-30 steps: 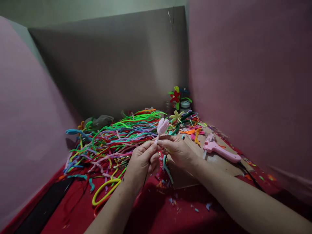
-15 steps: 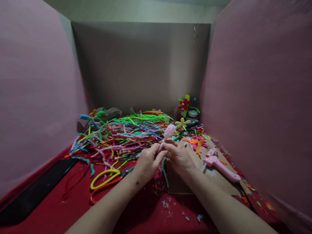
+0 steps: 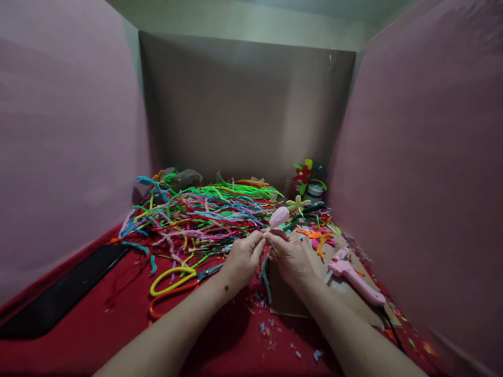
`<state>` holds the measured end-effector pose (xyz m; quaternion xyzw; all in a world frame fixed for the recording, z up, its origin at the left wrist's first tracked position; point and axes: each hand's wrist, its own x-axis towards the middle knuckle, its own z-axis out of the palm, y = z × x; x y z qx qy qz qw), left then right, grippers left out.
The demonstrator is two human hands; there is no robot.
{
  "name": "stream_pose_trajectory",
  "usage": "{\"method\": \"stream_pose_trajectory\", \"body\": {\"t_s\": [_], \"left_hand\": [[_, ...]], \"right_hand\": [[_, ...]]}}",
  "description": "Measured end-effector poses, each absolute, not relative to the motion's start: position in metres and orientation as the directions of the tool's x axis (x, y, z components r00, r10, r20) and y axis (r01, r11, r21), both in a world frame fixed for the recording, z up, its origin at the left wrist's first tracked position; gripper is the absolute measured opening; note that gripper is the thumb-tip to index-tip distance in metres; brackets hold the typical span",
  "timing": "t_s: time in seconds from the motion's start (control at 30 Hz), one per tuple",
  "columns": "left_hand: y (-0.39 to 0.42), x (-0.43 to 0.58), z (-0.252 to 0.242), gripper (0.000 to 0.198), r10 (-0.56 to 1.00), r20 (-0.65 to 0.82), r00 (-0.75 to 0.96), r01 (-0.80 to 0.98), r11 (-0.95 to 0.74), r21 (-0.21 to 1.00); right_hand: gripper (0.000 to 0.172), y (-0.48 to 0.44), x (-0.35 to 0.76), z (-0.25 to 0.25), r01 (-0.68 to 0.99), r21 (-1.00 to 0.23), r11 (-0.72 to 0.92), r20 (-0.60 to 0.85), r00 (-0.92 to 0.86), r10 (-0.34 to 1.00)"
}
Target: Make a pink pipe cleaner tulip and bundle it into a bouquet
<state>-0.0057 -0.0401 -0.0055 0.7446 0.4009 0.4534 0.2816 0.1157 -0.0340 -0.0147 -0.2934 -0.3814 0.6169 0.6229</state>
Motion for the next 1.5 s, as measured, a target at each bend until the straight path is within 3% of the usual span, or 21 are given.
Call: {"method": "stream_pose_trajectory", "body": {"t_s": [0.1,0.23,0.47,0.63,0.77,0.9,1.03,1.13,1.3,1.4,1.5], "left_hand": [[-0.038,-0.006,-0.001,0.023,0.913,0.276,0.300,0.057,-0.307,0.950],[-0.039,-0.008,0.004,0.023,0.924,0.085,0.372,-0.136,-0.036,0.990],[-0.037,-0.015,0.004,0.019,0.840,0.058,0.539,-0.350,0.161,0.923],[-0.032,-0.019,0.000,0.012,0.744,0.065,0.665,-0.428,0.309,0.849],[-0.029,-0.022,-0.001,0.011,0.694,0.061,0.717,-0.428,0.370,0.824],[-0.030,-0.022,0.003,0.016,0.718,0.029,0.695,-0.349,0.302,0.887],[-0.035,-0.018,0.005,0.028,0.843,0.084,0.531,-0.121,-0.022,0.992],[-0.037,-0.017,0.007,0.033,0.881,0.178,0.437,0.073,-0.232,0.970],[-0.034,-0.026,0.022,0.029,0.875,0.207,0.437,0.205,-0.321,0.925],[-0.034,-0.033,0.029,0.023,0.892,0.362,0.271,0.236,-0.426,0.873],[-0.041,-0.035,0.033,0.032,0.861,0.488,0.142,0.182,-0.507,0.842]], "right_hand": [[0.014,-0.033,0.118,-0.013,-0.521,-0.850,0.070,0.131,-0.081,0.988],[0.017,-0.036,0.120,-0.009,-0.504,-0.861,0.063,0.143,-0.123,0.982],[0.007,-0.032,0.120,-0.013,-0.542,-0.833,0.112,0.200,-0.106,0.974],[0.022,-0.028,0.123,-0.020,-0.613,-0.790,-0.025,0.151,-0.234,0.960],[0.022,-0.029,0.123,-0.022,-0.611,-0.787,-0.082,0.126,-0.289,0.949],[0.018,-0.029,0.121,-0.019,-0.634,-0.772,-0.056,0.105,-0.214,0.971],[0.014,-0.031,0.118,-0.015,-0.613,-0.790,-0.007,0.107,-0.150,0.983],[0.012,-0.033,0.117,-0.013,-0.592,-0.805,0.034,0.147,-0.143,0.979],[0.010,-0.034,0.117,-0.010,-0.555,-0.821,0.132,0.221,-0.098,0.970],[0.008,-0.038,0.115,-0.008,-0.478,-0.848,0.231,0.283,-0.038,0.958],[0.008,-0.045,0.113,-0.007,-0.313,-0.869,0.382,0.400,0.010,0.917]]}}
